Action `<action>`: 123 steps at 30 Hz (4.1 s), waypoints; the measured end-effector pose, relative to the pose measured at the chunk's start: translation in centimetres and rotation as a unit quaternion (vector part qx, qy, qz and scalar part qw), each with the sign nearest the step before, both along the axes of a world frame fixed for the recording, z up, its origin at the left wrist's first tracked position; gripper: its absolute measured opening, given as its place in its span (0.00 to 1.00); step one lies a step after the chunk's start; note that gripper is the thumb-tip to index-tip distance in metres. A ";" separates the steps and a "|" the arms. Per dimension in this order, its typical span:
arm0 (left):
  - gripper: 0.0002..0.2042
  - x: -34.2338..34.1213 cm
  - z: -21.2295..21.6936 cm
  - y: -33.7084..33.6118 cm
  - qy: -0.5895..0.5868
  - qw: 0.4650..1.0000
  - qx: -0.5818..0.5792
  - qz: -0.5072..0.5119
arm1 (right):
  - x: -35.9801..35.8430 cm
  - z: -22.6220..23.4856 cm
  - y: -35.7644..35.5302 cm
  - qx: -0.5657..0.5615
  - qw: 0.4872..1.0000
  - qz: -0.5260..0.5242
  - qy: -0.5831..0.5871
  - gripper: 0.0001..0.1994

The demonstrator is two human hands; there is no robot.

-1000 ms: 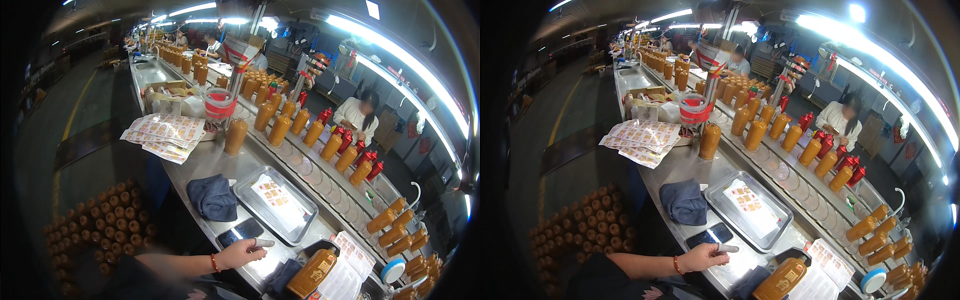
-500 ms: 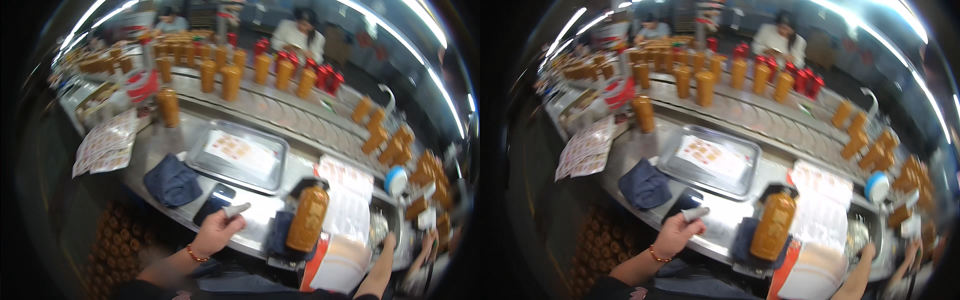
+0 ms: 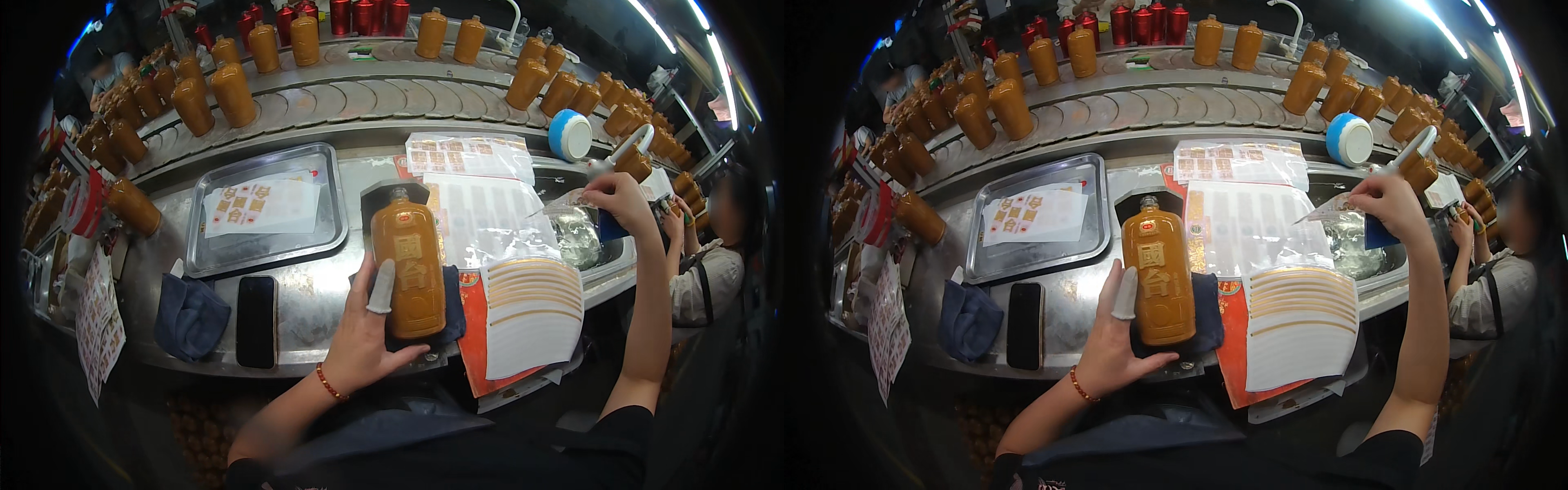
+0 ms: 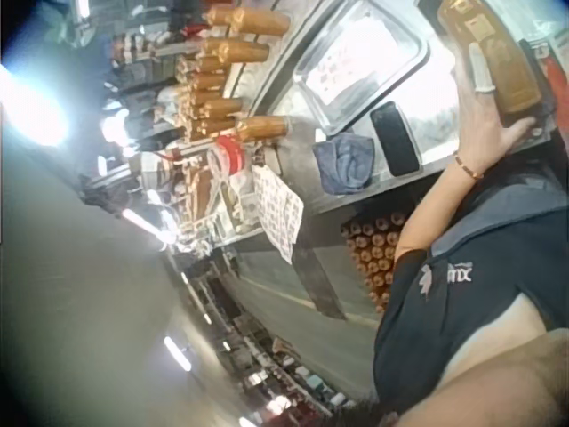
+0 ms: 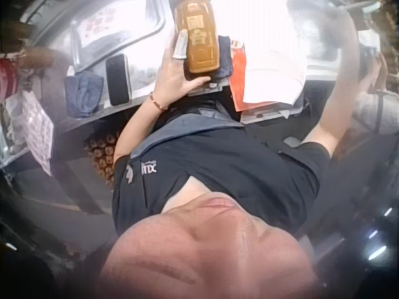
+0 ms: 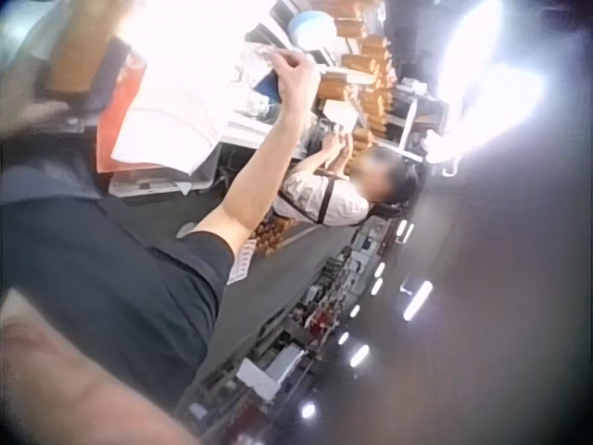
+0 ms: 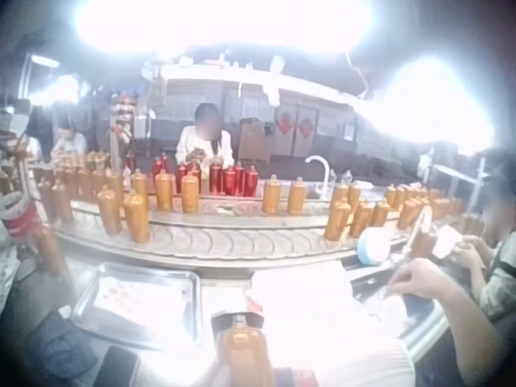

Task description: The person applies a small circular sticker to the front of a large amber bottle, then wraps a clear plastic band around the bottle's midsection and smooths it with a blue cloth. The person repeats this process on multiple bottles along a production line.

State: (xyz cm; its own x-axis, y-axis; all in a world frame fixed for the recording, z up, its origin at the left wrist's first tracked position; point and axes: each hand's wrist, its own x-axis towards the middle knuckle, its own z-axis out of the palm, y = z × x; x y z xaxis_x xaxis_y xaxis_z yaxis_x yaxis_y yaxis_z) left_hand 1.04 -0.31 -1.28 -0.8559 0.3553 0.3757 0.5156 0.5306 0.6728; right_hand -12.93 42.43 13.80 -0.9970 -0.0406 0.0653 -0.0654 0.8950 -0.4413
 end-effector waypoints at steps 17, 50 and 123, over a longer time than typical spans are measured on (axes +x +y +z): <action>0.56 -1.8 -0.7 -0.9 0.029 0.999 0.016 0.017 | 5.3 3.0 -12.4 -0.046 0.980 0.191 -0.044 0.05; 0.18 -1.5 4.7 -0.5 -0.344 0.878 0.254 -0.215 | 9.8 -0.6 -13.6 -0.269 0.928 0.203 -0.159 0.04; 0.19 -2.0 2.8 2.5 0.056 0.996 0.073 0.019 | 2.8 -12.3 -7.6 0.158 0.952 -0.023 0.259 0.23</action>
State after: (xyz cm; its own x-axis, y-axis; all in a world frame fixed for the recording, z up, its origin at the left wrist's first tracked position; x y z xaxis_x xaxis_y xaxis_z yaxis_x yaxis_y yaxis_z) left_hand -0.91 2.24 1.53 -0.8173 0.2583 0.5151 0.5736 0.4511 0.6838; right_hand -10.13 34.88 1.52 -0.8351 -0.0971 0.5414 -0.1588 0.9849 -0.0684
